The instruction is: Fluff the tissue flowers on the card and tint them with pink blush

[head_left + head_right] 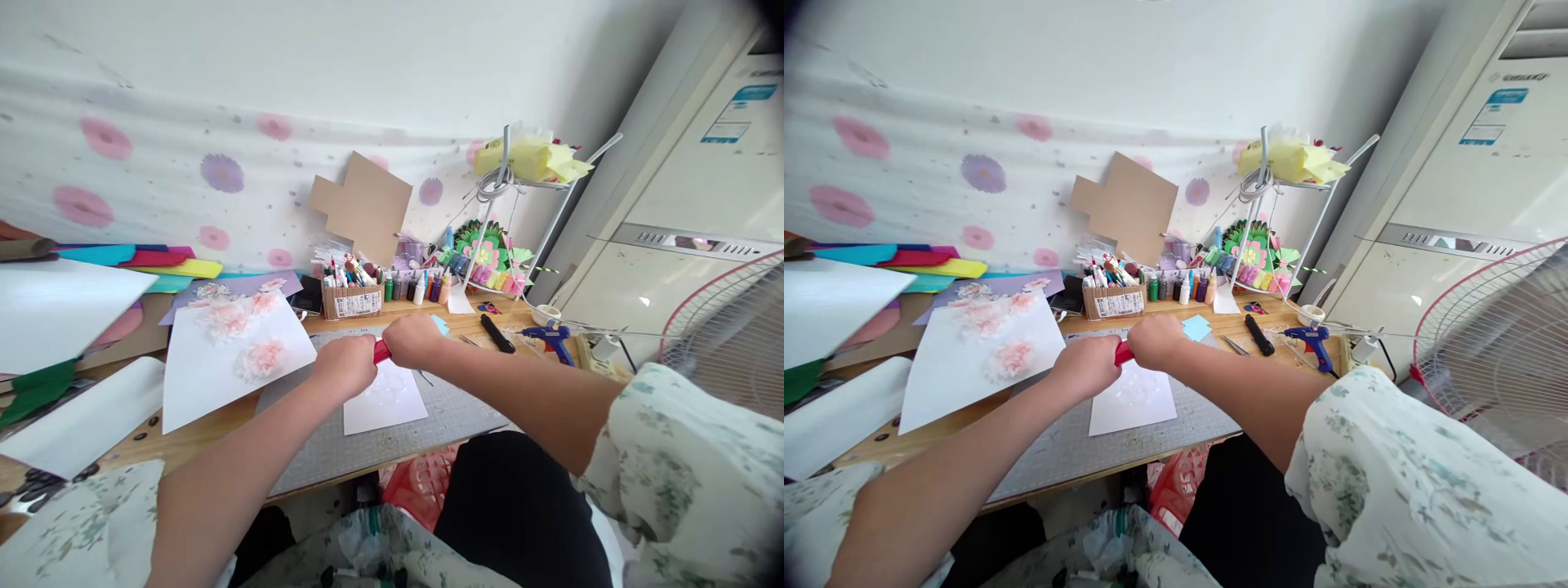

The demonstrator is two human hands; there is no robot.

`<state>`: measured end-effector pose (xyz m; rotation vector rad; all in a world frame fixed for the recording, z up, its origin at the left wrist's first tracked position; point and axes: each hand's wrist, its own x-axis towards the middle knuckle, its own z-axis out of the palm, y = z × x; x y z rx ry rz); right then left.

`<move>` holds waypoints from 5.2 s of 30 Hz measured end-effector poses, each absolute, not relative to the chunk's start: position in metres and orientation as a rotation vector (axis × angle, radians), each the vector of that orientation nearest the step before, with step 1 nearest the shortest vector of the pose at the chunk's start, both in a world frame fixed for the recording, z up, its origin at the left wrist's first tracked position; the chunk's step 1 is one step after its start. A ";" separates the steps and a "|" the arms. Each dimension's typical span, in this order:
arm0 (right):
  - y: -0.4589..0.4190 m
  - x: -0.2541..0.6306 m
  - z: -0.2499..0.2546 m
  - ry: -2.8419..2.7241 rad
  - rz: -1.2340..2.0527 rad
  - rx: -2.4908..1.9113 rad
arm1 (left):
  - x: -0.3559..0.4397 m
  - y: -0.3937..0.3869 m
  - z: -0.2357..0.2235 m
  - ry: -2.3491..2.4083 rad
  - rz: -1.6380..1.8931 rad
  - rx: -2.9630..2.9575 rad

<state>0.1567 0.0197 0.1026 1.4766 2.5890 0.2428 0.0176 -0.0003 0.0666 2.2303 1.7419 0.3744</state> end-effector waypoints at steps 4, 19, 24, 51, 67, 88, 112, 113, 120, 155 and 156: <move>0.009 0.165 0.101 2.798 0.330 1.403 | 0.018 -0.007 0.058 1.429 0.419 1.987; 0.023 0.207 0.058 3.239 -1.077 1.369 | -0.002 0.017 0.026 1.235 0.501 2.045; 0.035 0.203 0.040 3.091 -1.207 1.545 | -0.006 0.026 0.020 1.310 0.423 2.123; 0.077 0.271 -0.008 2.347 -2.636 1.236 | -0.029 0.036 -0.014 1.524 0.738 1.888; 0.090 0.283 -0.012 2.811 -1.379 1.870 | -0.028 0.032 -0.017 1.636 0.740 1.982; 0.038 0.191 0.023 2.033 -2.539 1.552 | -0.010 0.029 -0.015 1.143 1.223 2.411; 0.068 0.194 -0.002 2.867 -1.251 2.213 | -0.013 0.025 -0.021 1.234 0.511 2.353; 0.068 0.194 -0.002 2.880 -1.160 2.213 | -0.012 0.024 -0.022 1.236 0.479 2.370; 0.070 0.193 -0.005 2.917 -0.911 2.217 | -0.013 0.026 -0.024 1.254 0.402 2.397; 0.075 0.198 -0.011 2.671 -1.920 2.214 | -0.011 0.027 -0.023 1.229 0.435 2.417; 0.075 0.198 -0.011 2.608 -2.074 2.219 | -0.011 0.026 -0.022 1.232 0.433 2.411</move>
